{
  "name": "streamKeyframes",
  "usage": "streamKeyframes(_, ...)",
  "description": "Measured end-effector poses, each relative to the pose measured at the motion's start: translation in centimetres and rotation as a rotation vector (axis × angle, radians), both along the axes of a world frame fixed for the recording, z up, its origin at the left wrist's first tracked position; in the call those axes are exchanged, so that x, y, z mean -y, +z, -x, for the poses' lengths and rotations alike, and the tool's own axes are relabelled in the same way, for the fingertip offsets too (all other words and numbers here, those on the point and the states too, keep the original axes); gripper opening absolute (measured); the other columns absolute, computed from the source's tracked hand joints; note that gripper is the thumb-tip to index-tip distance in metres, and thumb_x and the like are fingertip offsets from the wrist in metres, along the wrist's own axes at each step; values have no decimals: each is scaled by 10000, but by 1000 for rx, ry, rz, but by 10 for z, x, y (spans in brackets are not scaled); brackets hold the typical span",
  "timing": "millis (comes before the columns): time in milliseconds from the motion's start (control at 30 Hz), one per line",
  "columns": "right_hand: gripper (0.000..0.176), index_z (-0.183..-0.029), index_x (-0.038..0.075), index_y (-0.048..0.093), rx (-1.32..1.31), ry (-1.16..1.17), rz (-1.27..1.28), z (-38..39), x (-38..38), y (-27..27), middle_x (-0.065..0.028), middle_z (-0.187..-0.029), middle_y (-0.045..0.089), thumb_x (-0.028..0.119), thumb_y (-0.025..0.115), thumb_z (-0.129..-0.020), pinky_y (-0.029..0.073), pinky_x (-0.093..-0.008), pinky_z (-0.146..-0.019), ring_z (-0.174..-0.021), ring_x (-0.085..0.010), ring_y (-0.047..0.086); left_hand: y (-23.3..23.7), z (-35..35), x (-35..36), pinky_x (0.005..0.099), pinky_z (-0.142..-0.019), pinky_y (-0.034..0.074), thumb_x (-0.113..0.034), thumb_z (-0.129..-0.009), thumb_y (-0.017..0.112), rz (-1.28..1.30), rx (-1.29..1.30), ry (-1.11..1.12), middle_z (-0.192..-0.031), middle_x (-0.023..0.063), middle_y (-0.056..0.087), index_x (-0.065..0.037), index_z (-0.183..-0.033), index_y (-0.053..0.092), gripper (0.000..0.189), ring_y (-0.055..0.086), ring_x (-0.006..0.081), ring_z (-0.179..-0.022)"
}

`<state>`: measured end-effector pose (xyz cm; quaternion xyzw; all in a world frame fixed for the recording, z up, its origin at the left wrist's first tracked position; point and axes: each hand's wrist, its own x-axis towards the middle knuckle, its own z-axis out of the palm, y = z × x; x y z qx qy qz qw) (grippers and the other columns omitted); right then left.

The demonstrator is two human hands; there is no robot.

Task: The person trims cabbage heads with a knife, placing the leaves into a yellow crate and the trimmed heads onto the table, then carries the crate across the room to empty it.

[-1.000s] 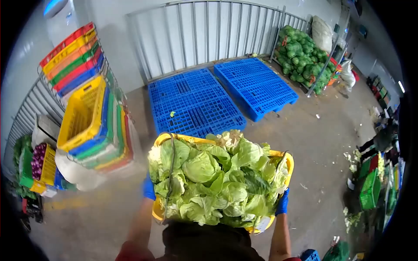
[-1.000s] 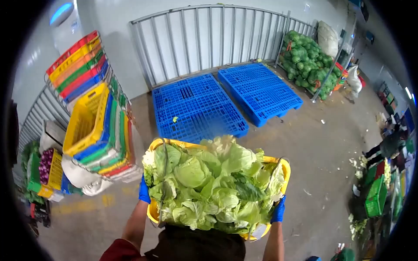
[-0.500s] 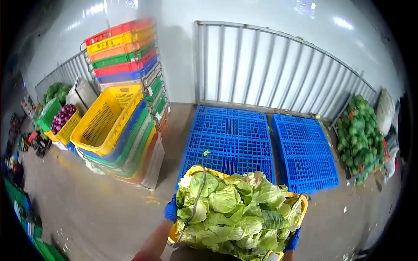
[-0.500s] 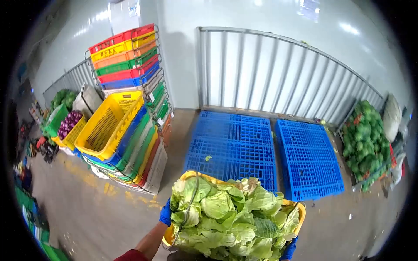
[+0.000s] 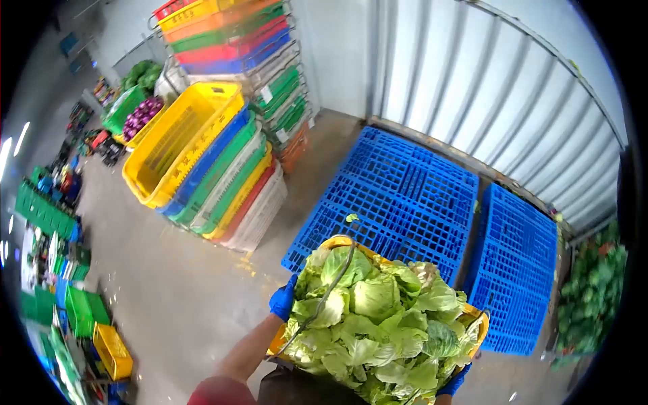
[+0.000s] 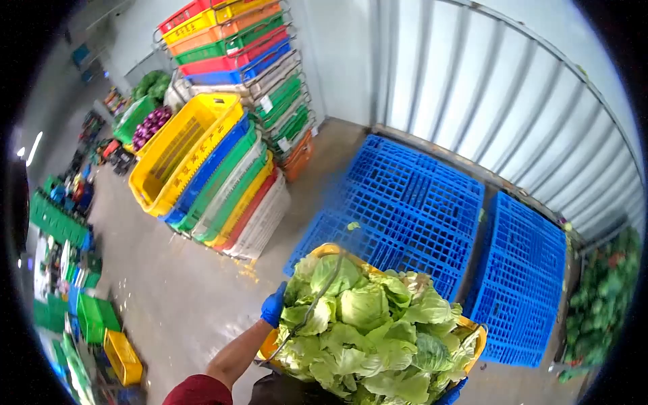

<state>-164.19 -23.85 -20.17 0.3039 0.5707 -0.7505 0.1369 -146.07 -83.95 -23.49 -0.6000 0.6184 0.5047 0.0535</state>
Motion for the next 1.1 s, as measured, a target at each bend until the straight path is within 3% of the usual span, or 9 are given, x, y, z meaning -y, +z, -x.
streamKeyframes(367, 613, -1340, 79, 452, 11, 205, 46, 200, -50, -174, -58, -1282, 531, 537, 388, -937, 412, -341, -971, -1139, -225, 524, -142, 135, -61, 356, -975, 369, -731, -824, 373, -240, -191, 336, -1266, 216, 536, 23, -1306, 483, 901, 502, 281, -1177)
streamKeyframes(567, 623, -1305, 75, 503, 116, 246, -269, 264, -117, -293, -55, -1251, 570, 558, 363, -938, 444, -359, -944, -1099, -230, 562, -215, 176, -90, 284, -914, 415, -401, -996, 348, -63, -599, 278, -1238, 58, 541, -72, -1385, 408, 513, 532, 149, -1072)
streamKeyframes(633, 588, -1284, 68, 516, 54, 421, -170, 286, -146, -334, -50, -1224, 577, 529, 381, -946, 457, -347, -914, -1058, -217, 570, -223, 193, -82, 327, -1036, 316, -560, -925, 395, 8, -6, 141, -1338, 168, 496, -23, -1295, 512, 662, 437, 270, -1251)
streamKeyframes(833, 515, -1319, 48, 484, 1, 482, -176, 310, -223, -366, -25, -1209, 577, 427, 403, -979, 433, -306, -900, -1051, -189, 551, -228, 158, -96, 321, -931, 390, -533, -931, 432, -62, -490, 553, -1164, 108, 589, -23, -1250, 542, 611, 532, 224, -1054)
streamKeyframes(900, 484, -1349, 18, 431, 322, 422, -812, 269, -149, -241, -64, -1263, 533, 337, 421, -985, 375, -335, -998, -1129, -198, 495, -208, 112, -121, 326, -919, 403, -527, -929, 439, 79, -411, 619, -1112, 143, 613, -16, -1172, 588, 585, 552, 236, -1030)
streamKeyframes(1000, 447, -1279, 26, 476, 303, 639, -880, 219, -63, -199, -64, -1152, 544, 353, 423, -980, 388, -327, -906, -1025, -192, 506, -115, 39, -181, 419, -872, 450, -524, -917, 446, -15, -12, 302, -1044, 222, 639, -21, -1090, 608, 557, 595, 361, -1025)
streamKeyframes(1033, 436, -1255, 28, 491, 314, 756, -824, 197, -22, -191, -64, -1114, 547, 359, 423, -978, 392, -325, -876, -990, -189, 510, -138, 8, -209, 421, -862, 459, -483, -913, 470, 3, 252, -40, -1030, 207, 649, -28, -1038, 633, 500, 612, 340, -1004)
streamKeyframes(1067, 428, -1232, 30, 506, 334, 900, -757, 174, 16, -187, -64, -1077, 550, 364, 424, -977, 397, -322, -845, -955, -187, 514, -162, -20, -249, 429, -807, 478, -412, -902, 494, 187, -304, 205, -941, 204, 658, -39, -983, 642, 409, 636, 324, -917)
streamKeyframes(1100, 420, -1208, 33, 520, 374, 1039, -694, 151, 47, -180, -64, -1040, 554, 370, 425, -975, 401, -320, -815, -921, -185, 518, -186, -53, -276, 422, -774, 483, -364, -891, 507, 272, 94, -143, -941, 187, 653, -51, -954, 652, 351, 631, 294, -905)
